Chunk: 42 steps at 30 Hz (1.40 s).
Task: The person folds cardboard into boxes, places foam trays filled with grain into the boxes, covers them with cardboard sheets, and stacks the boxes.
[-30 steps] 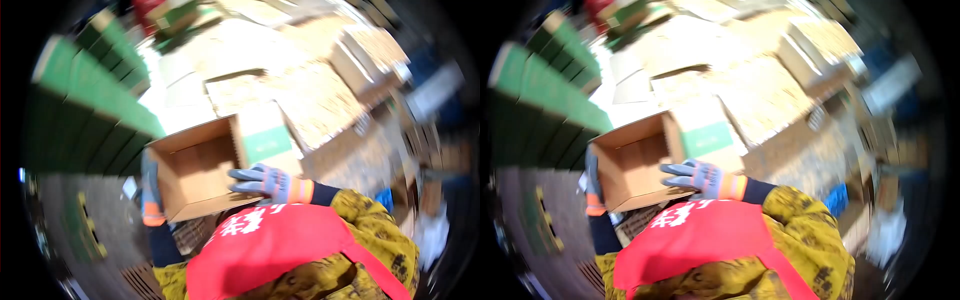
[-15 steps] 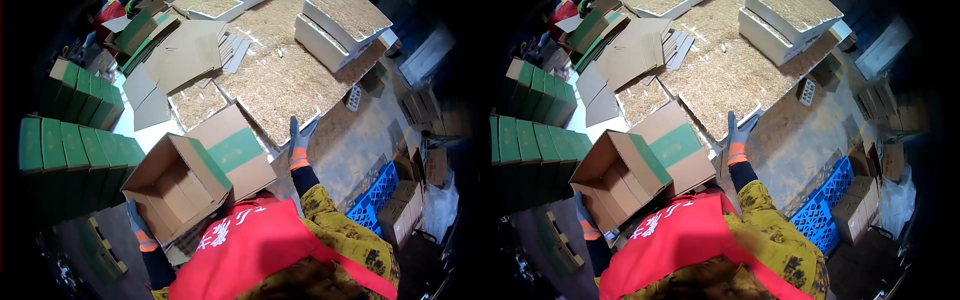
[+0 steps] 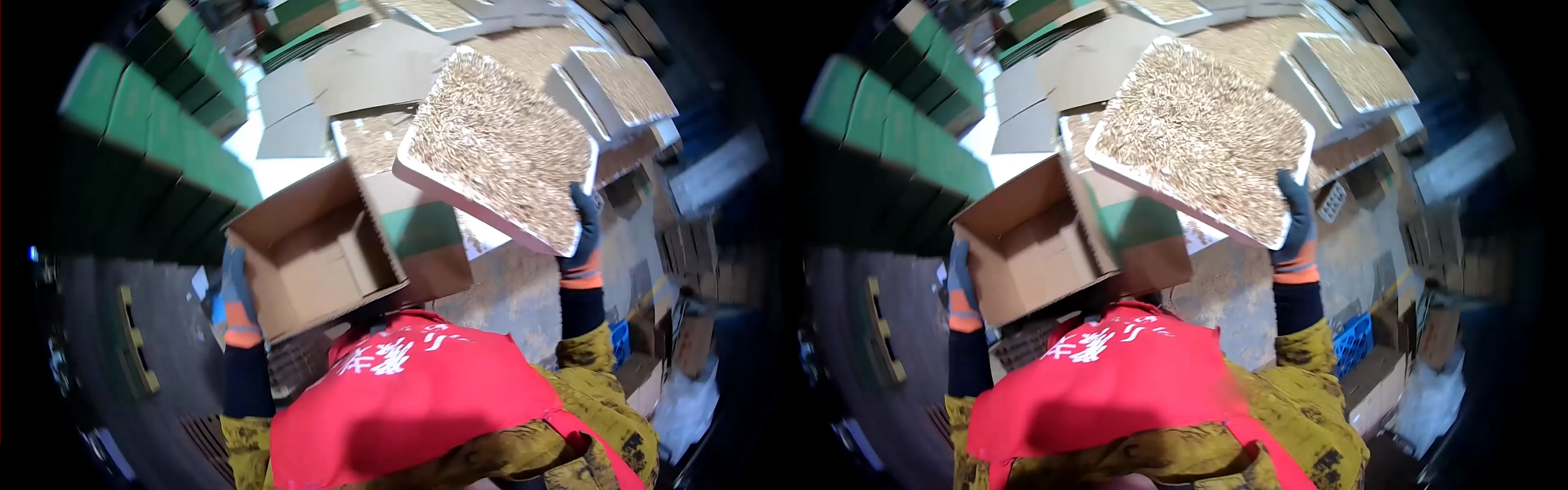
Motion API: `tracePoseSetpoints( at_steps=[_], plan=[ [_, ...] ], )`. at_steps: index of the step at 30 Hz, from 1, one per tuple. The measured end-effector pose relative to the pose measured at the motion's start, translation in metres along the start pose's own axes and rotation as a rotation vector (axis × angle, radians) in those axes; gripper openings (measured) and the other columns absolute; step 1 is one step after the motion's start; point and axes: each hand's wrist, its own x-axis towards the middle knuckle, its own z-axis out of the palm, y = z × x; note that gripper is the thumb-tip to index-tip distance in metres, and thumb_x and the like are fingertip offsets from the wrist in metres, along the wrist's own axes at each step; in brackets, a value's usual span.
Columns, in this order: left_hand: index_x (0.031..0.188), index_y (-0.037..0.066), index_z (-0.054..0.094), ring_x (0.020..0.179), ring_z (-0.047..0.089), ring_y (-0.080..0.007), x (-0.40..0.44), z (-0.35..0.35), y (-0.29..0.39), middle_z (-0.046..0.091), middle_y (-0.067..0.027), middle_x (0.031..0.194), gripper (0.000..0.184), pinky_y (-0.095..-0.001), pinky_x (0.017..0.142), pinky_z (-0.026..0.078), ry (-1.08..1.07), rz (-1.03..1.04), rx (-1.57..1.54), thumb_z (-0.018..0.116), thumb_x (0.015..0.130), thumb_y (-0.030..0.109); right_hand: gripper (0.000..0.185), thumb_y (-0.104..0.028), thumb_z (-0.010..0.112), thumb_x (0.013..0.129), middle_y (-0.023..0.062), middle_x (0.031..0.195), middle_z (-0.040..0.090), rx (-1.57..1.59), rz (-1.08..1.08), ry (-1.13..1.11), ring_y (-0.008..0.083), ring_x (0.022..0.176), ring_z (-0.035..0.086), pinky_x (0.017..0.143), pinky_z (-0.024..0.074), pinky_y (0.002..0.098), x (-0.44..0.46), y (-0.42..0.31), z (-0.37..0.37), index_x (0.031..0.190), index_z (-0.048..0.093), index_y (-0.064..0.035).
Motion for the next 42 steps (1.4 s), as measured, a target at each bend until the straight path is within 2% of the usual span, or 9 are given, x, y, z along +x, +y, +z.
tracePoseSetpoints(
  at_steps=[4, 6, 9, 19, 24, 31, 37, 39, 42],
  plan=[
    [0.133, 0.002, 0.045, 0.130, 0.038, -0.0305, 0.026, -0.034, -0.060, 0.039, -0.0173, 0.142, 0.039, -0.0352, 0.109, 0.029, -0.175, 0.605, 0.919, 0.036, 0.095, 0.010, 0.032, -0.009, 0.045, 0.094, 0.0144, 0.127, 0.054, -0.324, -0.181, -0.409, 0.0256, 0.117, 0.053, 0.102, 0.0408, 0.0417, -0.005, 0.000, 0.047, 0.124, 0.054, -0.0009],
    [0.135, -0.001, 0.043, 0.119, 0.043, -0.0121, 0.002, -0.004, -0.022, 0.047, -0.0044, 0.133, 0.046, -0.0264, 0.104, 0.032, -0.097, 0.150, 0.317, 0.047, 0.098, 0.026, 0.033, -0.008, 0.048, 0.093, 0.0144, 0.128, 0.054, -0.552, -0.305, -0.529, 0.0243, 0.119, 0.051, 0.103, 0.0394, 0.0406, -0.002, 0.006, 0.064, 0.125, 0.052, -0.0014],
    [0.129, -0.001, 0.048, 0.107, 0.050, -0.0132, -0.020, 0.016, 0.015, 0.054, -0.0062, 0.120, 0.040, -0.0274, 0.097, 0.040, -0.243, -0.154, -0.461, 0.046, 0.098, 0.024, 0.052, -0.014, 0.053, 0.084, 0.0116, 0.126, 0.053, -0.600, 0.014, -0.545, 0.0205, 0.113, 0.051, 0.097, 0.0392, 0.0326, -0.024, 0.005, 0.173, 0.133, 0.042, 0.0006],
    [0.128, -0.003, 0.047, 0.115, 0.051, -0.0143, -0.050, 0.058, -0.017, 0.053, -0.0093, 0.128, 0.034, -0.0249, 0.099, 0.039, 0.076, 0.175, -0.414, 0.042, 0.098, 0.010, 0.063, -0.013, 0.059, 0.085, 0.0066, 0.119, 0.055, -0.869, 0.385, -0.678, 0.0140, 0.104, 0.053, 0.090, 0.0424, 0.0286, 0.042, 0.039, 0.181, 0.141, 0.032, -0.0059],
    [0.107, 0.007, 0.061, 0.095, 0.057, -0.0291, -0.098, -0.053, -0.029, 0.057, -0.0141, 0.102, 0.037, -0.0390, 0.080, 0.048, 0.714, 0.049, 1.133, 0.070, 0.077, 0.026, 0.053, -0.039, 0.072, 0.078, 0.0126, 0.079, 0.065, -1.930, 0.132, -1.110, 0.0249, 0.071, 0.063, 0.069, 0.0503, 0.0342, 0.071, 0.045, 0.178, 0.114, 0.055, -0.0050],
    [0.110, 0.007, 0.061, 0.109, 0.054, -0.0313, -0.098, -0.137, -0.082, 0.060, -0.0160, 0.113, 0.059, -0.0401, 0.094, 0.041, 0.365, -0.384, 1.531, 0.073, 0.067, 0.044, 0.017, -0.025, 0.067, 0.073, 0.0149, 0.080, 0.068, -2.370, -0.397, -1.405, 0.0311, 0.074, 0.067, 0.064, 0.0537, 0.0387, 0.078, 0.135, 0.149, 0.081, 0.070, -0.0104],
    [0.079, 0.004, 0.057, 0.066, 0.057, -0.0195, -0.095, -0.157, -0.091, 0.062, -0.0057, 0.072, 0.027, -0.0350, 0.064, 0.045, 0.522, -0.280, 1.005, 0.079, 0.064, 0.011, 0.026, -0.027, 0.066, 0.084, 0.0104, 0.081, 0.067, -1.262, 0.298, -1.150, 0.0160, 0.073, 0.062, 0.070, 0.0497, 0.0305, 0.133, 0.047, 0.218, 0.095, 0.066, -0.0036],
    [0.075, 0.003, 0.055, 0.063, 0.050, -0.0129, -0.097, -0.164, -0.097, 0.059, -0.0051, 0.068, 0.024, -0.0329, 0.060, 0.043, 0.483, -0.255, 0.873, 0.078, 0.067, 0.008, 0.022, -0.022, 0.066, 0.084, 0.0083, 0.082, 0.068, -1.096, 0.114, -0.762, 0.0100, 0.070, 0.060, 0.068, 0.0486, 0.0240, 0.211, 0.091, 0.182, 0.099, 0.066, -0.0059],
    [0.074, 0.000, 0.058, 0.061, 0.049, -0.0143, -0.104, -0.169, -0.095, 0.060, -0.0095, 0.068, 0.021, -0.0352, 0.060, 0.043, 0.460, -0.180, 0.921, 0.075, 0.071, 0.013, 0.064, -0.046, 0.069, 0.076, 0.0200, 0.125, 0.053, -1.653, -0.750, -0.767, 0.0353, 0.112, 0.052, 0.094, 0.0417, 0.0423, 0.332, 0.186, 0.099, 0.125, 0.052, -0.0076]
  ],
)
